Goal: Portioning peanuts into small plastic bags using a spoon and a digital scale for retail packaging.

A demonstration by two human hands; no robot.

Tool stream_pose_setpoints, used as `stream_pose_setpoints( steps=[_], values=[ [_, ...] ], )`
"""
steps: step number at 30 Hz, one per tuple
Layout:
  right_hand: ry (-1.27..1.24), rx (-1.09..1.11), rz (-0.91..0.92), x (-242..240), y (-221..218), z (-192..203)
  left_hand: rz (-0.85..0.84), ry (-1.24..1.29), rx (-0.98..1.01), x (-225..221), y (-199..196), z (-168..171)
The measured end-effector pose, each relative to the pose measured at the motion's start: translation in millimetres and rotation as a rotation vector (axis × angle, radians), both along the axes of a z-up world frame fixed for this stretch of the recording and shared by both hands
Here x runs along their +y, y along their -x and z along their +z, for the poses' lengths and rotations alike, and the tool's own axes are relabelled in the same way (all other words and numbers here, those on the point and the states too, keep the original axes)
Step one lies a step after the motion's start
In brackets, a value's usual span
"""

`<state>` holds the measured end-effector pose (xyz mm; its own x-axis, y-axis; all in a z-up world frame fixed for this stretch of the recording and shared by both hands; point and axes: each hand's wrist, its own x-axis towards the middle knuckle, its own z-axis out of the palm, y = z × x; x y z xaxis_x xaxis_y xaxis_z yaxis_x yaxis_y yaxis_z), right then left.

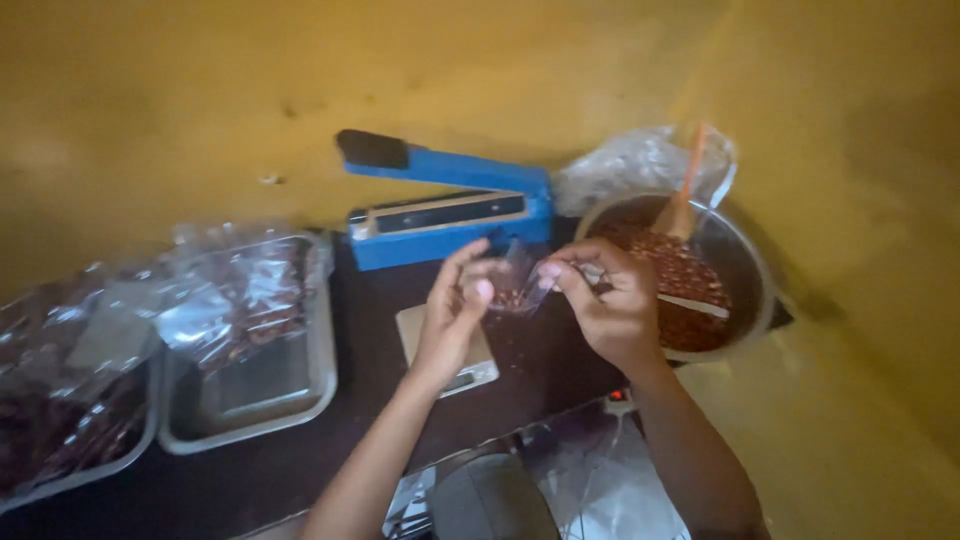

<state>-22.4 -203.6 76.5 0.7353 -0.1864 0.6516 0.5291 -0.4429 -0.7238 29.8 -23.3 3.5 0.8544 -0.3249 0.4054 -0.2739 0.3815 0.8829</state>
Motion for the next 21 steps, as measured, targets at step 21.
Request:
stream_pose_setpoints(
  steps=[21],
  values=[
    [-0.199, 0.266, 0.421, 61.6, -35.8, -54.1, 0.065, -0.077, 0.151, 85.0, -6.0, -20.8]
  ],
)
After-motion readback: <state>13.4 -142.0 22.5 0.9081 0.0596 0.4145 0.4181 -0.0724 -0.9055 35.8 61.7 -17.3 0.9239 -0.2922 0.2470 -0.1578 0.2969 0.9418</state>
